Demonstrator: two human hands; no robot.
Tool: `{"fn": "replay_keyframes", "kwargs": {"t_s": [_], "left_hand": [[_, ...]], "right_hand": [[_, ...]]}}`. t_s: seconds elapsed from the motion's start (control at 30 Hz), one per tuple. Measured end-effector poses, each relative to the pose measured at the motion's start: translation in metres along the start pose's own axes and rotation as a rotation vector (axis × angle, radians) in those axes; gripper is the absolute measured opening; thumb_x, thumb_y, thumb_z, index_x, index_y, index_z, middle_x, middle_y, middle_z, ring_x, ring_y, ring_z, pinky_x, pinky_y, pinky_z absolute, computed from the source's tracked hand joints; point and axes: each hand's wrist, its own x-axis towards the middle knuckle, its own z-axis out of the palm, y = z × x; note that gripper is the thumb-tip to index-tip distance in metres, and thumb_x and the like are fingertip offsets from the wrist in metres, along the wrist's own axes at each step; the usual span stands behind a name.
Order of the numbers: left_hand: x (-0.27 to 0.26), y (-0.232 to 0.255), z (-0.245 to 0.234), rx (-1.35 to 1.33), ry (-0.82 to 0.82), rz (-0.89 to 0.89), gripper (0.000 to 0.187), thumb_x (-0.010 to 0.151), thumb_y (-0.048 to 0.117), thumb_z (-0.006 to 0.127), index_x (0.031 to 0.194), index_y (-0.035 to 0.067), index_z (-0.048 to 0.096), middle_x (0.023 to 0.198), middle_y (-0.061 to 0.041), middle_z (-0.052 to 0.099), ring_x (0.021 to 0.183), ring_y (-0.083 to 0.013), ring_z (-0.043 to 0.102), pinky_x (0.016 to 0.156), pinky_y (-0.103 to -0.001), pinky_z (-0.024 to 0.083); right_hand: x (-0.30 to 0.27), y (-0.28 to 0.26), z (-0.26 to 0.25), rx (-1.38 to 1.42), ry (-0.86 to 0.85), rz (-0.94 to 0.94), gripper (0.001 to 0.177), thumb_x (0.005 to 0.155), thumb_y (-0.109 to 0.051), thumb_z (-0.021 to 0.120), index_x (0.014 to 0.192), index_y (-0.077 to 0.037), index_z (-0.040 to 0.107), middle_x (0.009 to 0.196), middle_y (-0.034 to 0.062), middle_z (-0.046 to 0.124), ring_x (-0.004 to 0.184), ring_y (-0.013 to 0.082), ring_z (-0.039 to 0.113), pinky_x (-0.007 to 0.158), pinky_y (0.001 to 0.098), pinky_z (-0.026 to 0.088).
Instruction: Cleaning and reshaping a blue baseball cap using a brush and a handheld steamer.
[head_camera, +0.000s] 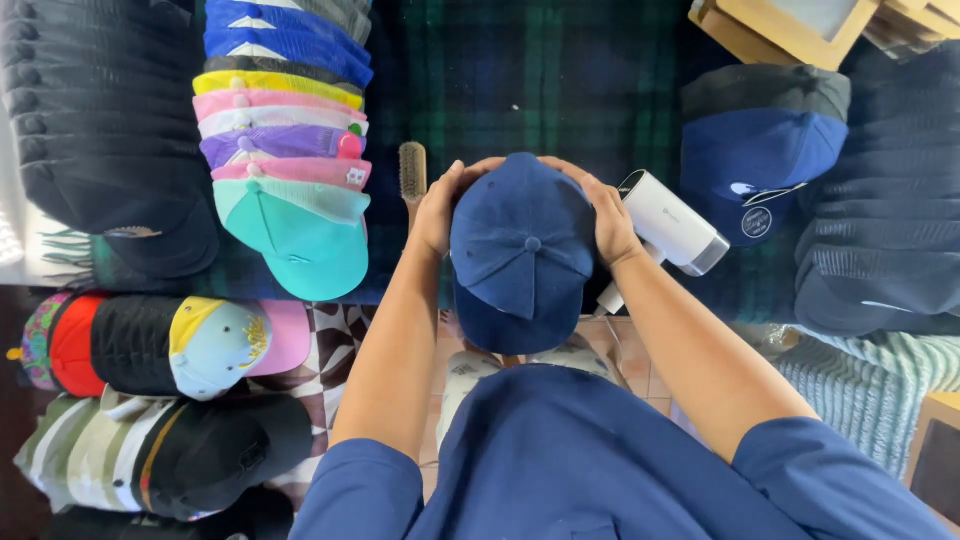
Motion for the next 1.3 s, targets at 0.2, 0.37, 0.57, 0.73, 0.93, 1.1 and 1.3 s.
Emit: {"fn": "replay_keyframes", "kwargs": {"t_s": [0.2, 0.37, 0.57, 0.73, 0.93, 1.1, 1.3], "left_hand": [[-0.003, -0.011, -0.006, 0.032, -0.001, 0.002, 0.059, 0.107, 0.046, 0.031, 0.129, 0.01, 0.073, 0.134, -0.011, 0.069, 0.135, -0.0272, 0.058, 0.123, -0.041, 0.03], [-0.037, -0.022, -0.006, 0.001, 0.125, 0.037, 0.05, 0.11, 0.038, 0.038, 0.146, 0.01, 0.058, 0.148, -0.02, 0.057, 0.143, -0.0355, 0.046, 0.124, -0.049, 0.032], [-0.094, -0.115, -0.036, 0.186, 0.38, 0.019, 0.034, 0.111, 0.024, 0.051, 0.139, 0.008, 0.064, 0.131, -0.018, 0.067, 0.127, -0.0281, 0.06, 0.113, -0.045, 0.044], [-0.134, -0.198, -0.046, 0.118, 0.334, -0.156, 0.027, 0.11, 0.031, 0.056, 0.11, 0.011, 0.073, 0.095, 0.0, 0.066, 0.092, -0.0118, 0.058, 0.091, -0.035, 0.051], [-0.135, -0.146, -0.025, -0.077, 0.305, -0.341, 0.033, 0.106, 0.042, 0.059, 0.106, 0.013, 0.075, 0.093, -0.002, 0.068, 0.093, -0.0153, 0.062, 0.088, -0.037, 0.053], [-0.122, -0.166, -0.046, -0.091, 0.24, -0.383, 0.035, 0.103, 0.044, 0.065, 0.114, 0.012, 0.077, 0.102, -0.008, 0.073, 0.101, -0.0214, 0.068, 0.092, -0.044, 0.056], [-0.137, -0.159, -0.04, -0.165, 0.257, -0.384, 0.031, 0.103, 0.041, 0.065, 0.114, 0.013, 0.075, 0.106, -0.009, 0.072, 0.105, -0.0229, 0.068, 0.094, -0.047, 0.056]], "right_hand": [[-0.011, -0.005, 0.01, -0.009, 0.033, 0.019, 0.051, 0.108, -0.03, 0.032, 0.135, -0.007, 0.067, 0.141, 0.0132, 0.064, 0.141, 0.0275, 0.053, 0.125, 0.0425, 0.029], [-0.049, 0.012, 0.013, 0.024, 0.227, 0.151, 0.049, 0.114, -0.032, 0.032, 0.145, -0.002, 0.055, 0.148, 0.0243, 0.054, 0.145, 0.0361, 0.043, 0.127, 0.0532, 0.024], [-0.141, 0.1, 0.033, 0.176, 0.54, 0.494, 0.03, 0.109, -0.022, 0.057, 0.137, -0.015, 0.064, 0.126, 0.0098, 0.067, 0.12, 0.0204, 0.061, 0.109, 0.042, 0.049], [-0.169, 0.104, 0.047, 0.517, 0.523, 0.603, 0.035, 0.105, -0.015, 0.062, 0.14, -0.014, 0.06, 0.123, 0.0052, 0.066, 0.114, 0.016, 0.063, 0.099, 0.0349, 0.055], [-0.183, 0.164, 0.05, 0.741, 0.456, 0.523, 0.038, 0.107, -0.018, 0.059, 0.144, -0.017, 0.054, 0.121, 0.0088, 0.069, 0.107, 0.0274, 0.072, 0.077, 0.0519, 0.065], [-0.188, 0.222, 0.052, 0.868, 0.497, 0.506, 0.027, 0.106, -0.023, 0.06, 0.133, -0.021, 0.061, 0.108, 0.0084, 0.074, 0.095, 0.0278, 0.077, 0.065, 0.0484, 0.067], [-0.188, 0.175, 0.071, 0.881, 0.559, 0.531, 0.02, 0.105, -0.029, 0.062, 0.124, -0.023, 0.065, 0.108, 0.0096, 0.076, 0.094, 0.0326, 0.077, 0.065, 0.0542, 0.066]]}}
